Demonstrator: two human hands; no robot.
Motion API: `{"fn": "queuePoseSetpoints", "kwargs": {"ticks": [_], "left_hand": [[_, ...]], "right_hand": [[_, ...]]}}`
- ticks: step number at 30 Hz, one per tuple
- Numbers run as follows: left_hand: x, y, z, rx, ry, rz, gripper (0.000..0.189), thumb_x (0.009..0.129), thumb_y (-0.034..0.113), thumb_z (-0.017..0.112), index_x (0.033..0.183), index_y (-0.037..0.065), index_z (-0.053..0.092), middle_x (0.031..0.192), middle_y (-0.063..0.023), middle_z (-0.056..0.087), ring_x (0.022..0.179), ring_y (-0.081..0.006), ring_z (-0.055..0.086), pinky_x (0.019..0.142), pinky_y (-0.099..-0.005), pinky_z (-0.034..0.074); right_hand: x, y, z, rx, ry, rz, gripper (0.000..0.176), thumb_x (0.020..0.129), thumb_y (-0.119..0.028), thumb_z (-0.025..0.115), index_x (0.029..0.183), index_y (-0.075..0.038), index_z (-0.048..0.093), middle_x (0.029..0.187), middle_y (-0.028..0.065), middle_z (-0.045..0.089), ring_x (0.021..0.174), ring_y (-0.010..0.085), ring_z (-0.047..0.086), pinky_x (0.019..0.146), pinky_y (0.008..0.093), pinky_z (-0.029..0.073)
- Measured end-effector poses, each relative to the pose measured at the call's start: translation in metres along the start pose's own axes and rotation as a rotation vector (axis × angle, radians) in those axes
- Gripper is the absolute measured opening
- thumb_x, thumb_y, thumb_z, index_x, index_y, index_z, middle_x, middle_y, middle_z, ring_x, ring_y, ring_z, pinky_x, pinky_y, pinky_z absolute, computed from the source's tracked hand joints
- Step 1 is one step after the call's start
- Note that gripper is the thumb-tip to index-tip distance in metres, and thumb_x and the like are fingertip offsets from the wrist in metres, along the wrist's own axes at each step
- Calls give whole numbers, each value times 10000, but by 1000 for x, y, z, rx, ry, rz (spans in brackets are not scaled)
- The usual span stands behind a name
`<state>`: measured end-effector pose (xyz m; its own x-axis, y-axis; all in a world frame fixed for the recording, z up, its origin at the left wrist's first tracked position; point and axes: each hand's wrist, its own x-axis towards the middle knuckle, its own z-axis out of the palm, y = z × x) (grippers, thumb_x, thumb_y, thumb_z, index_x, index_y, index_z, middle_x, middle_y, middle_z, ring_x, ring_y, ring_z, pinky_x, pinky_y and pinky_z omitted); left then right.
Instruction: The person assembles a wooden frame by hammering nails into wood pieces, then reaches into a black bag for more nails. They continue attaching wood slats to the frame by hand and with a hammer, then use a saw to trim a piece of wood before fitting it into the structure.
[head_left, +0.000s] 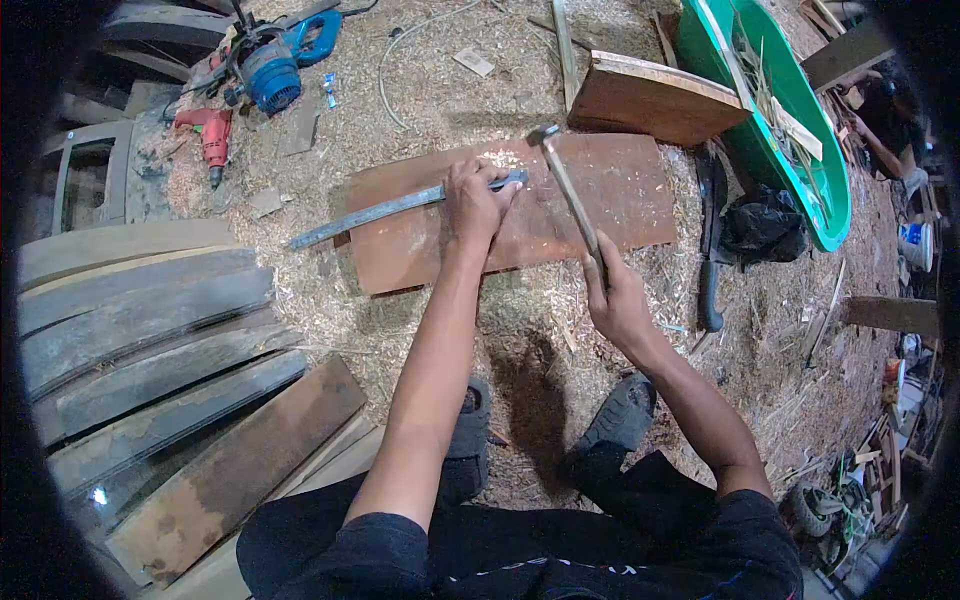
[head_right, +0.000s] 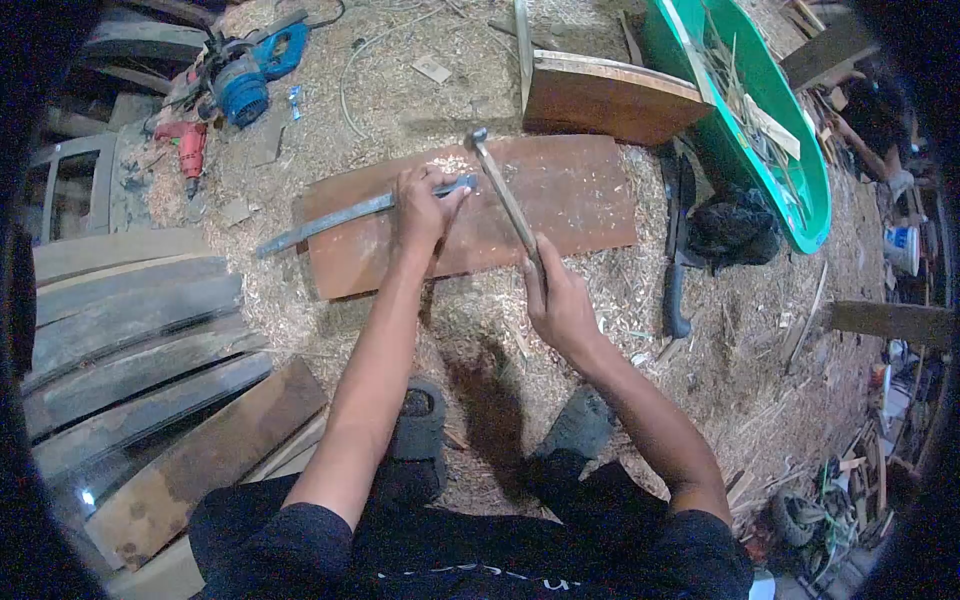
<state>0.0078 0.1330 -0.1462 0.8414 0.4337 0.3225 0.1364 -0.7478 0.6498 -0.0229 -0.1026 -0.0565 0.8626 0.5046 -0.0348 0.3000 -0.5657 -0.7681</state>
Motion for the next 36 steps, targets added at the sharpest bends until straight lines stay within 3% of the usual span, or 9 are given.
{"fn": "queuePoseSetpoints", "kwargs": {"ticks": [8, 11, 13, 16, 18, 24, 28, 34, 36], "left_hand": [[1, -1, -2, 13, -55, -19, 251, 694, 229, 815, 897, 97, 745, 968, -62, 643, 991, -280, 541, 925, -410, 419], [-4, 4, -4, 68, -23, 46, 242, 720, 229, 790, 913, 95, 733, 962, -69, 644, 990, -289, 545, 916, -413, 420], [-2, 7, -5, 127, 36, 112, 225, 718, 222, 781, 899, 98, 731, 937, -70, 656, 980, -295, 557, 906, -407, 426], [1, 4, -13, 159, 9, 205, 161, 805, 204, 708, 917, 88, 723, 895, -94, 650, 913, -298, 587, 848, -397, 459], [7, -3, -18, 18, -107, 249, 158, 845, 187, 664, 942, 73, 713, 883, -120, 651, 866, -310, 611, 794, -395, 480], [31, 0, -39, -144, -222, 158, 210, 920, 215, 605, 943, 26, 694, 928, -156, 664, 857, -353, 641, 767, -434, 492], [35, -2, -44, -162, -224, 146, 225, 930, 221, 585, 950, 23, 689, 945, -168, 659, 875, -373, 633, 775, -436, 490], [31, -5, -43, -102, -264, 152, 209, 917, 151, 576, 1019, 2, 681, 971, -182, 651, 911, -363, 637, 809, -400, 498], [31, -6, -41, -94, -245, 173, 219, 921, 173, 554, 1017, 19, 677, 969, -185, 638, 896, -390, 620, 785, -437, 495]], "right_hand": [[-7, 25, 12, 17, -29, 49, 422, 952, -106, 535, 1341, 12, 418, 717, 248, 605, 640, 426, 636, 555, 461, 470], [-2, 20, 11, 48, 124, -106, 405, 963, -110, 524, 1338, 1, 420, 691, 232, 603, 612, 426, 623, 540, 463, 459], [1, 27, 8, 58, 102, -22, 355, 983, -129, 509, 1315, -18, 451, 690, 207, 580, 562, 316, 598, 515, 403, 436], [6, 38, 10, 139, 86, 88, 336, 997, -165, 500, 1302, -25, 475, 674, 149, 559, 547, 207, 550, 505, 354, 418], [10, 41, 14, 220, 136, 92, 337, 1007, -192, 493, 1303, -31, 488, 668, 105, 543, 561, 149, 516, 510, 332, 412], [17, 25, 11, 227, 75, 179, 360, 1010, -225, 491, 1310, -27, 502, 745, 101, 568, 641, 150, 547, 584, 330, 448], [16, 21, 16, 216, 115, 72, 358, 1006, -230, 501, 1301, -28, 512, 770, 124, 613, 668, 165, 577, 633, 335, 473], [14, 13, 11, 213, 51, 134, 347, 1002, -224, 509, 1291, -32, 519, 758, 138, 607, 663, 165, 577, 642, 337, 477], [14, 18, 16, 217, 93, 69, 346, 1001, -221, 512, 1288, -29, 517, 724, 130, 586, 628, 163, 563, 615, 333, 468]]}}
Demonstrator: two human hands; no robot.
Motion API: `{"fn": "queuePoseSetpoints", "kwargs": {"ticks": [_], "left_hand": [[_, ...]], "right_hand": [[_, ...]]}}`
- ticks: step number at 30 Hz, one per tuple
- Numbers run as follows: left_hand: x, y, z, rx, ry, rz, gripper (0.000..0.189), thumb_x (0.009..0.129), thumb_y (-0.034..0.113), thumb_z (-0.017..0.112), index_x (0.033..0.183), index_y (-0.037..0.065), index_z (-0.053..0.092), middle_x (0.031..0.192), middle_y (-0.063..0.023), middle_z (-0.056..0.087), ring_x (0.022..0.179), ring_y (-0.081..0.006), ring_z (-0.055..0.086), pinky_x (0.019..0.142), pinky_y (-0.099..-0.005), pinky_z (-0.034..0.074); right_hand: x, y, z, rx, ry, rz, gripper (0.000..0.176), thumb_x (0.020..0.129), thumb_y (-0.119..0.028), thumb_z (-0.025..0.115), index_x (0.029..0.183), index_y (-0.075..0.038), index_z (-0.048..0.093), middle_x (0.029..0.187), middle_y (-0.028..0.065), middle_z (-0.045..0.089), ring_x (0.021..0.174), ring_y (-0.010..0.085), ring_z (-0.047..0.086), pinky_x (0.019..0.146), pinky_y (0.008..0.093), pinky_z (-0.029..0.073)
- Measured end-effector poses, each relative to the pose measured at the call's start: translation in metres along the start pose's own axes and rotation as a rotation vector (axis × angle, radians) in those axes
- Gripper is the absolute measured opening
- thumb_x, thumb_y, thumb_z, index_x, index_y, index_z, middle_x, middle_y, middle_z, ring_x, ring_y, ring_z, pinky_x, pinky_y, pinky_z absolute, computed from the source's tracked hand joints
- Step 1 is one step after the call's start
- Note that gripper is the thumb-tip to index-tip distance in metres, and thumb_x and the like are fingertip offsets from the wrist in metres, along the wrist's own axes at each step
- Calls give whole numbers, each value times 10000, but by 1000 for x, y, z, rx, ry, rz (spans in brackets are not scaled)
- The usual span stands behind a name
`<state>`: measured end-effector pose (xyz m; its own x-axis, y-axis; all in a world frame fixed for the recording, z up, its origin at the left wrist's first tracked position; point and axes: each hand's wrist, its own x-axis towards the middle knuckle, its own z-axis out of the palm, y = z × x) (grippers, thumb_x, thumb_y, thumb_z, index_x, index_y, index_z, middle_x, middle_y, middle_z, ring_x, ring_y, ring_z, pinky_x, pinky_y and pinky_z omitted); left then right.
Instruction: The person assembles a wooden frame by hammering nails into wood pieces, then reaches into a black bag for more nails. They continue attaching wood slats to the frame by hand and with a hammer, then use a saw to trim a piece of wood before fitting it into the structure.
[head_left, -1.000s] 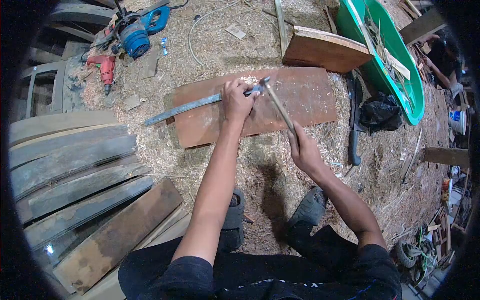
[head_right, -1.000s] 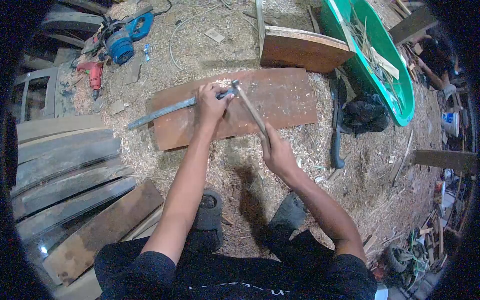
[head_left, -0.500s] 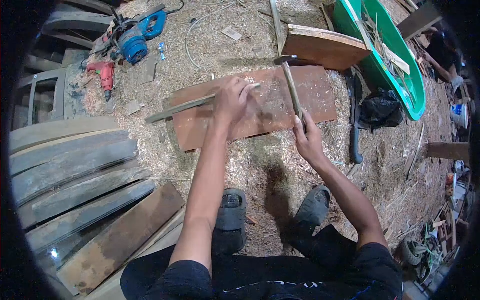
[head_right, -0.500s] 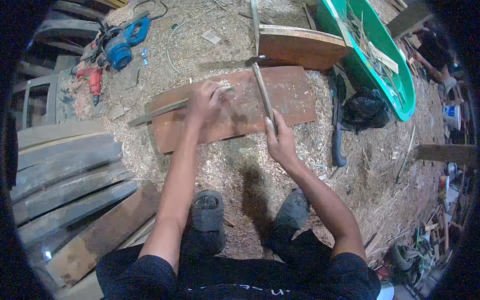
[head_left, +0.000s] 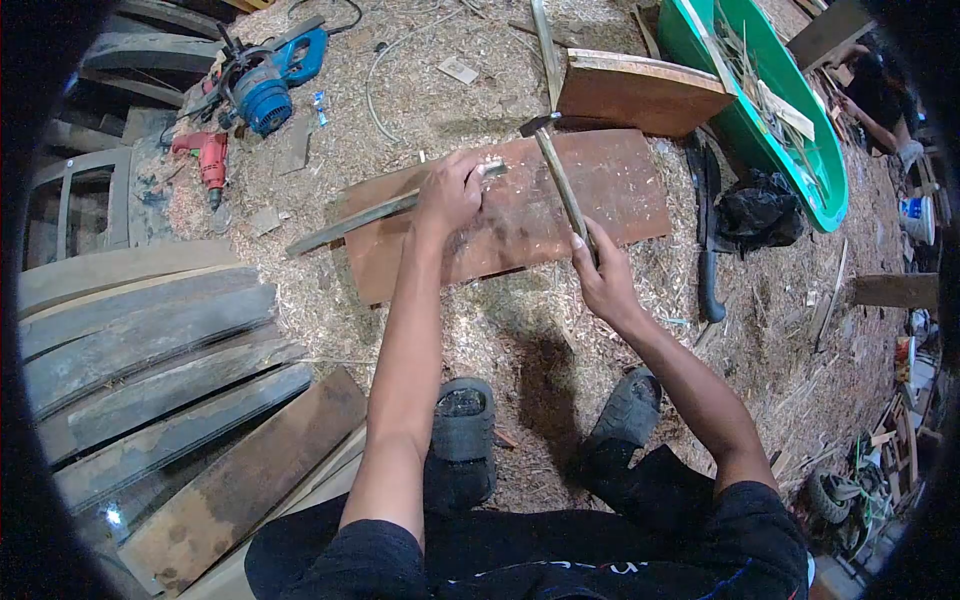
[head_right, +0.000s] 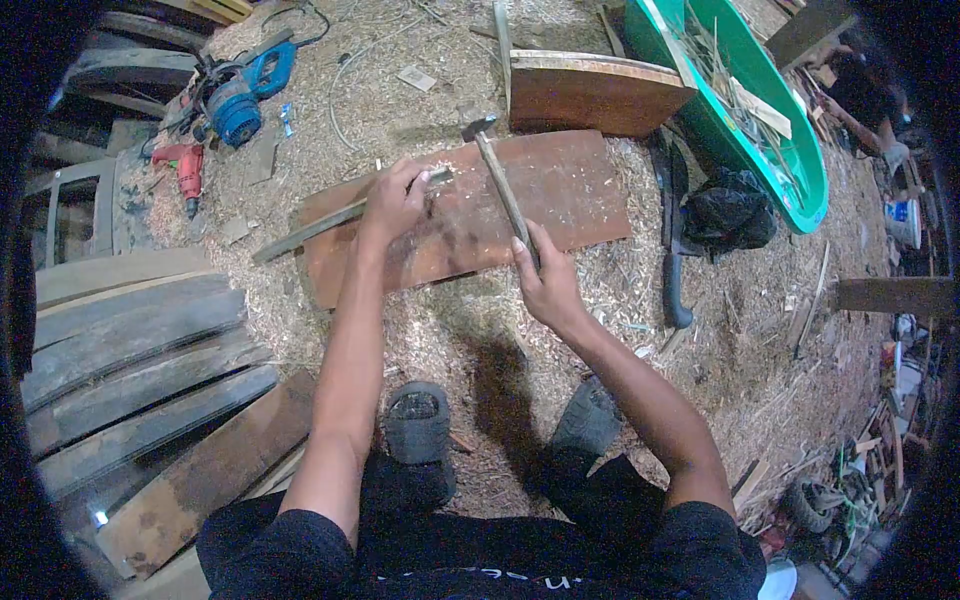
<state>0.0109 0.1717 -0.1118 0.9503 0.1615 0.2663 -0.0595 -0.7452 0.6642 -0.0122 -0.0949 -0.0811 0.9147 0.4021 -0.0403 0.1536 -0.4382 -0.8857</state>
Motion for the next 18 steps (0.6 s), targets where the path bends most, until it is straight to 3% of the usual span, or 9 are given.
{"fn": "queuePoseSetpoints", "kwargs": {"ticks": [4, 7, 10, 16, 18], "left_hand": [[0, 9, -1, -49, 7, -40, 194, 892, 167, 592, 1002, 36, 683, 986, -166, 628, 916, -390, 604, 811, -451, 480], [-8, 21, 15, 91, 192, 33, 189, 859, 147, 642, 1003, 41, 705, 1000, -157, 641, 983, -354, 596, 869, -436, 455], [-21, 18, 36, 110, 202, -99, 189, 825, 149, 687, 983, 47, 711, 1016, -139, 638, 1011, -339, 576, 894, -446, 431], [-22, 7, 47, 51, 341, 1, 172, 799, 125, 693, 950, 45, 709, 980, -117, 611, 948, -321, 563, 840, -441, 437], [-22, 8, 47, 93, 331, -31, 169, 799, 130, 691, 945, 50, 720, 963, -114, 607, 934, -319, 558, 838, -439, 434]], "right_hand": [[-1, 1, 2, 43, 24, -28, 344, 998, -212, 513, 1286, -26, 508, 694, 142, 573, 599, 189, 576, 592, 345, 464], [-3, -1, 0, -27, -14, 43, 349, 994, -212, 515, 1290, -28, 501, 693, 158, 578, 587, 215, 586, 572, 352, 458], [-4, 14, 5, -66, -71, 10, 358, 988, -211, 520, 1296, -28, 498, 714, 178, 593, 597, 264, 610, 565, 367, 462], [-12, 27, 7, -134, -70, -18, 380, 981, -197, 523, 1324, -40, 481, 704, 212, 611, 621, 393, 627, 582, 441, 484], [-15, 25, 7, -109, -38, -71, 387, 981, -188, 523, 1332, -33, 473, 698, 219, 607, 614, 393, 631, 578, 441, 485]]}}
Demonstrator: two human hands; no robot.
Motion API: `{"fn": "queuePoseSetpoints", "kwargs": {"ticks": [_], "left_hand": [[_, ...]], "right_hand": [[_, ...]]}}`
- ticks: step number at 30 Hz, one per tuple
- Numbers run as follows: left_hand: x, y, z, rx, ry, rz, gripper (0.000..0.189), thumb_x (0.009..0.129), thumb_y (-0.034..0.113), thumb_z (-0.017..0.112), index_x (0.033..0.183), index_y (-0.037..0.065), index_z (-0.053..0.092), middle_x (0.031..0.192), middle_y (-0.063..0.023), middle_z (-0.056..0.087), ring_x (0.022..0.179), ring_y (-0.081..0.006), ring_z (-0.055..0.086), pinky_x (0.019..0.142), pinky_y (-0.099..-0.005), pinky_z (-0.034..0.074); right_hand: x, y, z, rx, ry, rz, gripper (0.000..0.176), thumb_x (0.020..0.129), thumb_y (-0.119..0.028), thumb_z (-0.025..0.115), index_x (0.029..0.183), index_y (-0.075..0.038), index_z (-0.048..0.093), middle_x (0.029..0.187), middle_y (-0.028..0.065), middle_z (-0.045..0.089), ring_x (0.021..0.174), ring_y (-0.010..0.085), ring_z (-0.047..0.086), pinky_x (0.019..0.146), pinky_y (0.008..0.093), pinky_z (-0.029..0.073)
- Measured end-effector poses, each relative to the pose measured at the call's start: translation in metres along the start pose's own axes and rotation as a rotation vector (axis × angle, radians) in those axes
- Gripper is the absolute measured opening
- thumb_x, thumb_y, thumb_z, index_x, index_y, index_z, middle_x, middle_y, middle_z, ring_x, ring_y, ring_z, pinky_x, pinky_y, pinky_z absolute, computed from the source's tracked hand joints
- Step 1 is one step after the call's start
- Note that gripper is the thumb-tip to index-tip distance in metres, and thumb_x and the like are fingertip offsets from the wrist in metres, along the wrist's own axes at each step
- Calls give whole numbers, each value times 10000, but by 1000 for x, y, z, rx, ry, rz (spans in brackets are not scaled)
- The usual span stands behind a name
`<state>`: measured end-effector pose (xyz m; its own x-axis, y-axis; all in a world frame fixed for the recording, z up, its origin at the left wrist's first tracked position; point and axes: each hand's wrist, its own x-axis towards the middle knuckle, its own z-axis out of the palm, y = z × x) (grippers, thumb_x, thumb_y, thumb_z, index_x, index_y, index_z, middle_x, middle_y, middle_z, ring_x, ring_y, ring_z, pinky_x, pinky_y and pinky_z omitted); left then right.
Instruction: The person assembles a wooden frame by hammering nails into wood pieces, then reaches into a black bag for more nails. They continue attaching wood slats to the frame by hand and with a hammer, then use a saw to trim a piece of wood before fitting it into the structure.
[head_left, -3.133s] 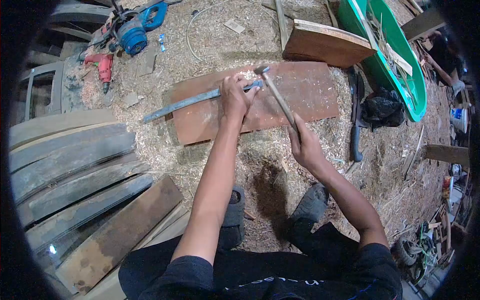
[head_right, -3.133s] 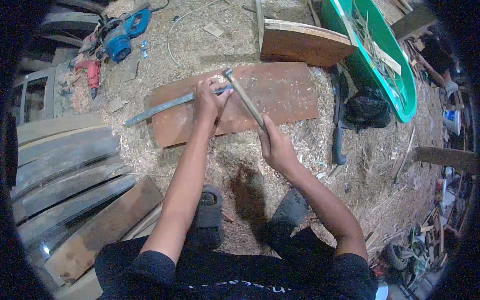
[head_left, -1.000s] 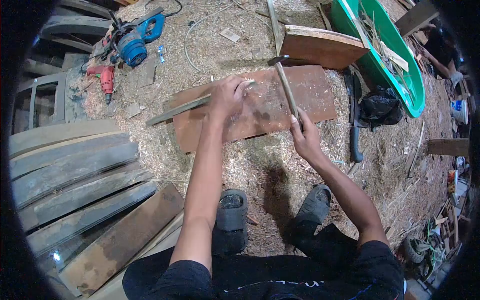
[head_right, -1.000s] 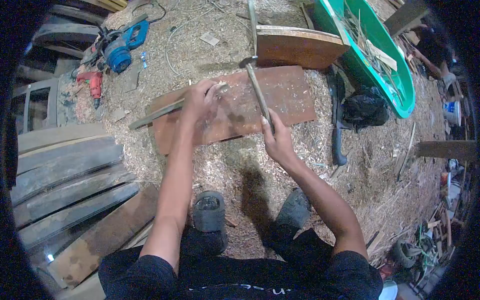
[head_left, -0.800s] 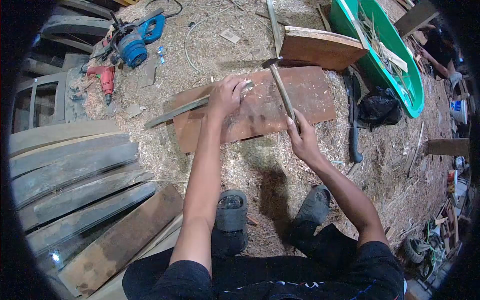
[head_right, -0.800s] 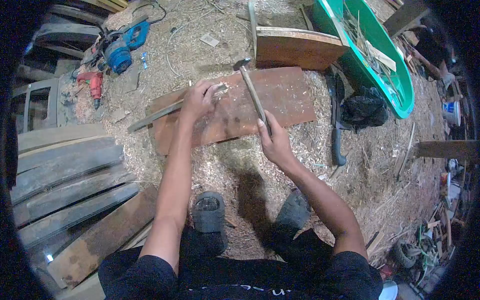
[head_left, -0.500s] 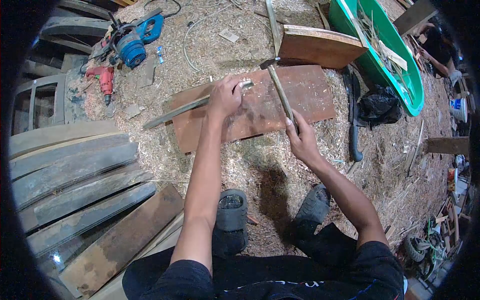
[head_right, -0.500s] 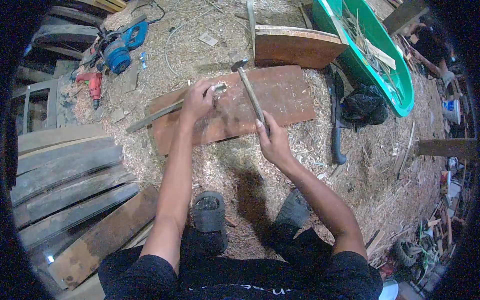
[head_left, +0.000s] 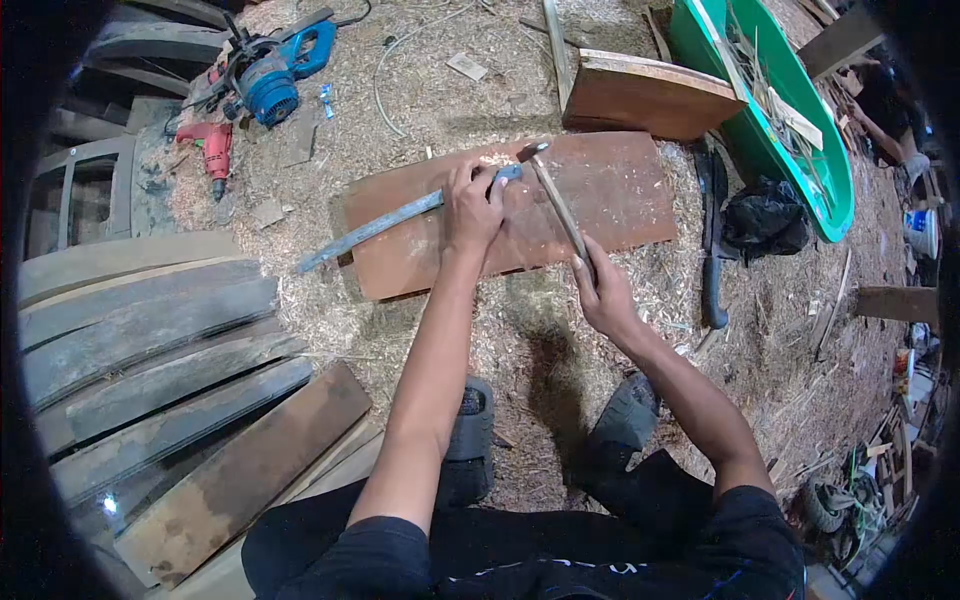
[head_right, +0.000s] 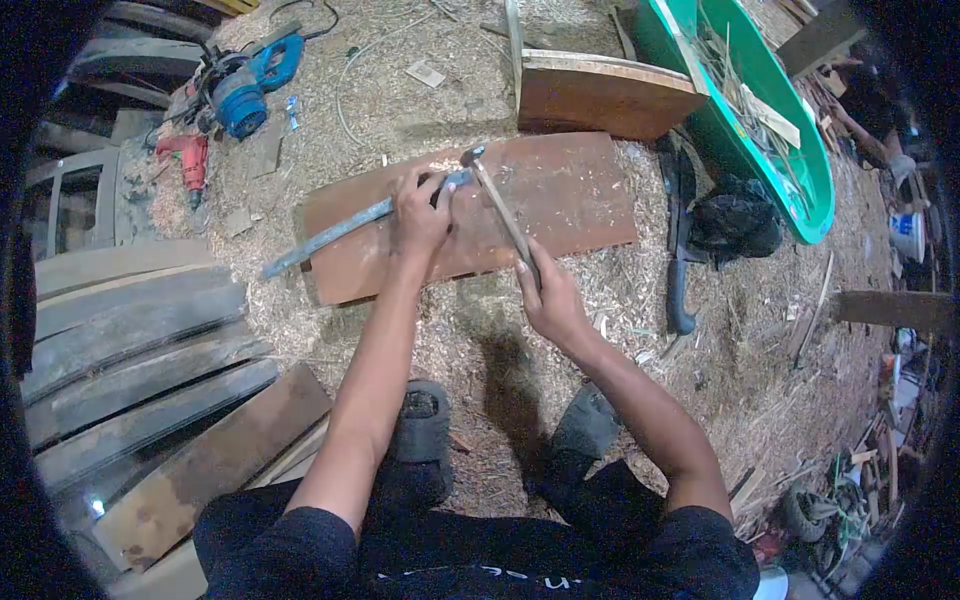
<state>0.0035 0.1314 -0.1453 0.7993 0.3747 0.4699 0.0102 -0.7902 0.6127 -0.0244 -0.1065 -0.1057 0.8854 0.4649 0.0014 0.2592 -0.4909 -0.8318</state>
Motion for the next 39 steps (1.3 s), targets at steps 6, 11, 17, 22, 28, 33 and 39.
{"fn": "queuePoseSetpoints", "kwargs": {"ticks": [6, 11, 17, 22, 28, 33, 39], "left_hand": [[1, -4, 3, 70, -27, -3, 200, 786, 141, 720, 975, 80, 748, 946, -107, 610, 920, -315, 554, 844, -425, 439], [1, -2, 2, 71, -28, -13, 201, 786, 152, 717, 974, 90, 751, 960, -100, 605, 943, -303, 549, 851, -429, 429], [-2, -3, 1, 94, -48, -31, 186, 787, 175, 712, 949, 90, 748, 961, -85, 592, 977, -295, 536, 880, -434, 410], [1, -4, 3, 83, -63, -49, 197, 792, 181, 706, 965, 97, 748, 964, -93, 595, 980, -296, 536, 878, -436, 413], [1, -1, 1, 99, -42, -39, 209, 795, 172, 719, 986, 93, 749, 937, -99, 593, 927, -304, 548, 859, -421, 432], [3, -5, 3, 90, -49, -37, 201, 790, 179, 709, 966, 87, 744, 972, -96, 605, 973, -303, 537, 876, -432, 418], [0, -2, 1, 60, -47, -41, 198, 792, 179, 709, 959, 77, 743, 974, -95, 603, 971, -307, 537, 867, -437, 424]], "right_hand": [[3, -20, -13, -20, -47, 63, 398, 988, -174, 514, 1331, 19, 457, 673, 184, 572, 592, 312, 594, 539, 398, 455], [6, -31, -21, -12, -61, 46, 405, 980, -169, 523, 1316, 47, 455, 677, 254, 600, 601, 387, 648, 537, 431, 476], [6, -34, -20, -32, -28, 49, 411, 968, -157, 525, 1316, 50, 452, 725, 309, 607, 624, 442, 644, 550, 478, 482], [5, -24, -15, -174, -74, 70, 342, 994, -154, 494, 1300, -3, 486, 618, 202, 541, 526, 277, 586, 510, 395, 443], [8, -35, -20, -71, -77, 65, 394, 971, -170, 528, 1289, 53, 463, 712, 313, 607, 637, 470, 630, 552, 503, 474], [10, -27, -19, -94, -40, 32, 404, 970, -158, 527, 1312, 37, 440, 702, 305, 606, 674, 480, 628, 571, 499, 482], [10, -22, -17, -127, -120, 76, 394, 970, -156, 528, 1318, 9, 448, 703, 292, 604, 674, 479, 630, 560, 495, 475]]}}
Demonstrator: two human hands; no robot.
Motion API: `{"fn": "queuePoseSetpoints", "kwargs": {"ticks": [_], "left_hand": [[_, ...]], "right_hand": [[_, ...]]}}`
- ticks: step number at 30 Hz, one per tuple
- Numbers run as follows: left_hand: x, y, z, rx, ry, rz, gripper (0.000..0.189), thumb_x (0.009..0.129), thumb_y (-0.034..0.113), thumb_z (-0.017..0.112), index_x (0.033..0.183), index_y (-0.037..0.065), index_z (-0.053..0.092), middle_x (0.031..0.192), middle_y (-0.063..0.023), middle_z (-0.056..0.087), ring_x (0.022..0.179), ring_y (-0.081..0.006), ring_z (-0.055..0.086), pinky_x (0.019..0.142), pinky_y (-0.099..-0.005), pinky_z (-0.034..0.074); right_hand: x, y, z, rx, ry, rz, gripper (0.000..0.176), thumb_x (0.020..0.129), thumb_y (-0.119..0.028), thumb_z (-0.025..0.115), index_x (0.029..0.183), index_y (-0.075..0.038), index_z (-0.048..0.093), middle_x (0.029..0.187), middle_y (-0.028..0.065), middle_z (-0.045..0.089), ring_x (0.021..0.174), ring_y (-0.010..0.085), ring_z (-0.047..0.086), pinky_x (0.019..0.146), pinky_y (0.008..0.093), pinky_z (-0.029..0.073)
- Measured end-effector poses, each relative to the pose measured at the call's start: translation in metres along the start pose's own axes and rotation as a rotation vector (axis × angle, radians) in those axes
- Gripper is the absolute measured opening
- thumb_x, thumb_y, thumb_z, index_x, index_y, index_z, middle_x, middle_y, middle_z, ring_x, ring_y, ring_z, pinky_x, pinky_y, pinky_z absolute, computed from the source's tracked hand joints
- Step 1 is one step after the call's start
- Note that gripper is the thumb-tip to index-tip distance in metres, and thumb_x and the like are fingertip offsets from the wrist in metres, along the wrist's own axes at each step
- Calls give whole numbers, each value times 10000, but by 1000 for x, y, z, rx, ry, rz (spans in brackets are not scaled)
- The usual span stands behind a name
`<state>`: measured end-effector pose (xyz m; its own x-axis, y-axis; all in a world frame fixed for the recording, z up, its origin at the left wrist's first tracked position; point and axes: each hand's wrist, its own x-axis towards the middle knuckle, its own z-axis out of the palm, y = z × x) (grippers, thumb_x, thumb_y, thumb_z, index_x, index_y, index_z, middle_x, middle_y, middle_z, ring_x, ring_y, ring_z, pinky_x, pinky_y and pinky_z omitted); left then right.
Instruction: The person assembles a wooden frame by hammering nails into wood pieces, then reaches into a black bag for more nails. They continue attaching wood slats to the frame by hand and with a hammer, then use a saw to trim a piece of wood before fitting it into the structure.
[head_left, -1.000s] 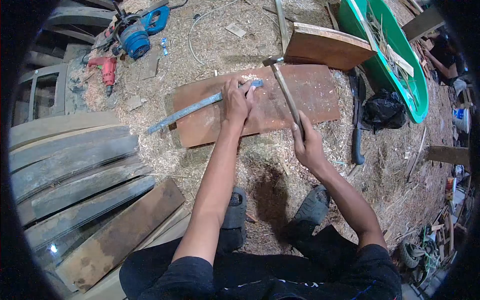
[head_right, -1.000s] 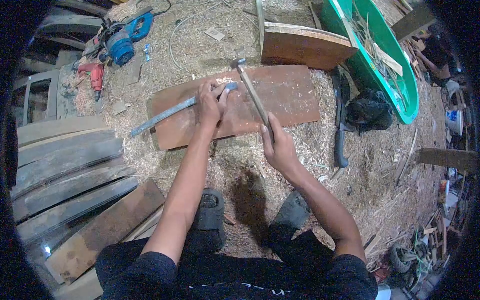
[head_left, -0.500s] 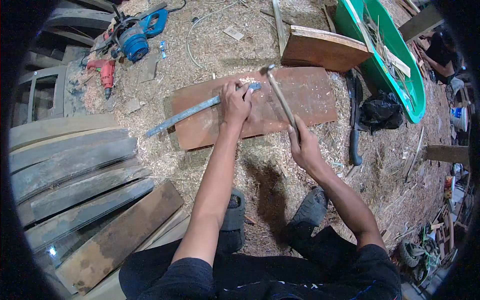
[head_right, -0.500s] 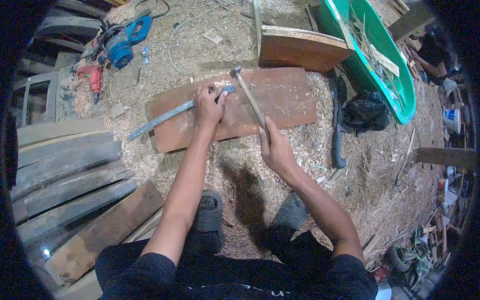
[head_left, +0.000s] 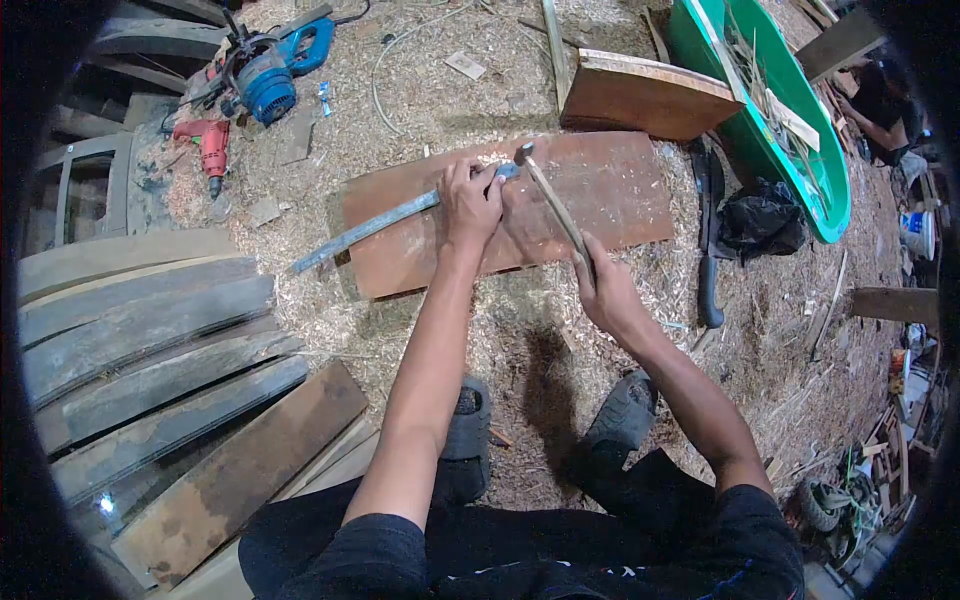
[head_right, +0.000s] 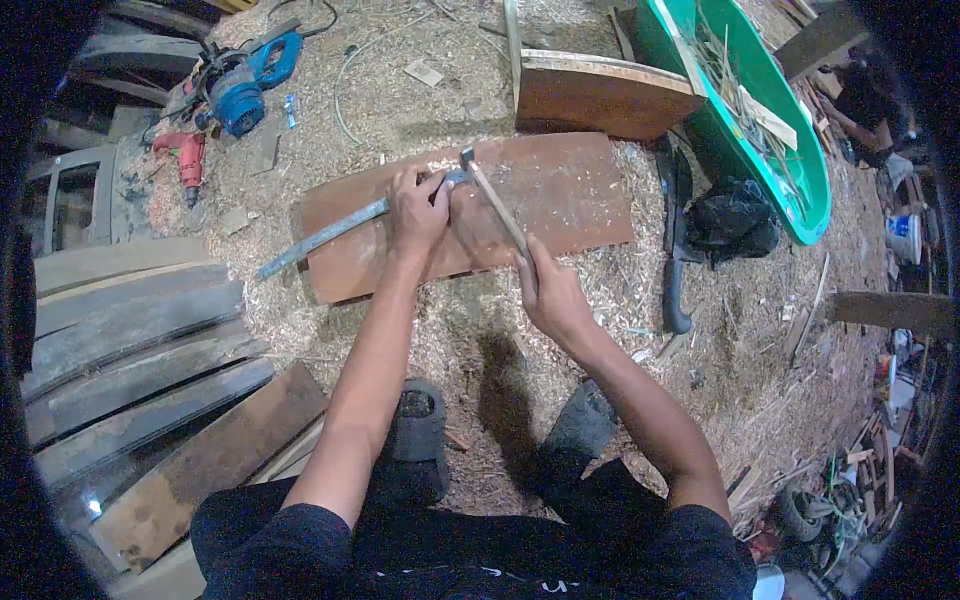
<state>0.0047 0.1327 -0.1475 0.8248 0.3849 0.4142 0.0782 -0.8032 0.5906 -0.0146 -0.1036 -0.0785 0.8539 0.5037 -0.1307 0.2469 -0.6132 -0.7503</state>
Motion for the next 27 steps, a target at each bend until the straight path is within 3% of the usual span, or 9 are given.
{"fn": "queuePoseSetpoints", "kwargs": {"ticks": [5, 8, 12, 16, 20, 21, 24, 25, 27], "left_hand": [[-4, -1, 1, 13, 17, 19, 215, 792, 151, 713, 989, 69, 742, 944, -117, 602, 914, -311, 548, 837, -423, 439], [3, 0, -1, -5, 15, 21, 216, 793, 162, 709, 986, 71, 741, 953, -113, 602, 925, -311, 545, 845, -429, 435], [-2, -5, 3, 45, 1, 19, 217, 801, 200, 701, 978, 82, 741, 978, -111, 611, 964, -315, 546, 864, -438, 427], [2, 2, -3, 66, 20, 76, 178, 823, 192, 691, 941, 66, 733, 963, -116, 635, 940, -314, 575, 847, -427, 448], [20, -5, -12, -42, -140, 74, 170, 866, 190, 649, 926, 49, 720, 896, -133, 654, 828, -316, 618, 768, -419, 485], [29, -2, -23, -174, -181, 80, 181, 906, 193, 617, 935, 45, 717, 817, -113, 653, 731, -274, 620, 685, -392, 489], [52, 16, -60, -220, -302, -29, 198, 929, 205, 607, 925, 38, 712, 781, -65, 652, 712, -189, 607, 649, -345, 471], [57, 10, -62, -275, -316, -42, 222, 948, 218, 601, 928, 26, 712, 719, -40, 630, 661, -120, 567, 602, -298, 442], [61, 14, -68, -347, -283, -40, 239, 952, 227, 603, 943, 13, 710, 697, -34, 623, 640, -101, 555, 587, -282, 433]], "right_hand": [[-1, -9, 0, 66, 147, -125, 403, 979, -191, 519, 1284, 65, 459, 660, 291, 588, 578, 439, 620, 495, 454, 454], [3, 4, -2, -36, -46, 101, 390, 971, -160, 531, 1290, 53, 461, 651, 266, 589, 562, 424, 620, 492, 457, 451], [3, 1, 0, 71, 190, -95, 351, 967, -143, 537, 1279, 7, 477, 688, 257, 596, 603, 433, 626, 522, 465, 459], [2, 3, 1, 91, 175, -115, 351, 975, -161, 539, 1286, -11, 479, 708, 240, 600, 589, 395, 619, 527, 433, 452], [6, 12, 0, 139, 159, 15, 341, 1000, -195, 505, 1283, -6, 502, 693, 168, 589, 580, 244, 592, 553, 382, 451], [9, 14, 0, 178, 179, 18, 346, 1003, -205, 502, 1281, 2, 504, 707, 156, 590, 599, 221, 584, 564, 371, 453], [16, 17, 1, 276, 224, 38, 365, 1009, -230, 497, 1275, 21, 509, 748, 129, 591, 653, 166, 564, 598, 343, 459], [20, 15, 0, 286, 234, 36, 372, 1010, -235, 499, 1274, 27, 509, 763, 126, 591, 668, 159, 562, 609, 338, 461], [23, -1, -7, 315, 209, 89, 381, 1010, -246, 505, 1274, 28, 514, 780, 123, 592, 694, 153, 558, 639, 334, 465]]}}
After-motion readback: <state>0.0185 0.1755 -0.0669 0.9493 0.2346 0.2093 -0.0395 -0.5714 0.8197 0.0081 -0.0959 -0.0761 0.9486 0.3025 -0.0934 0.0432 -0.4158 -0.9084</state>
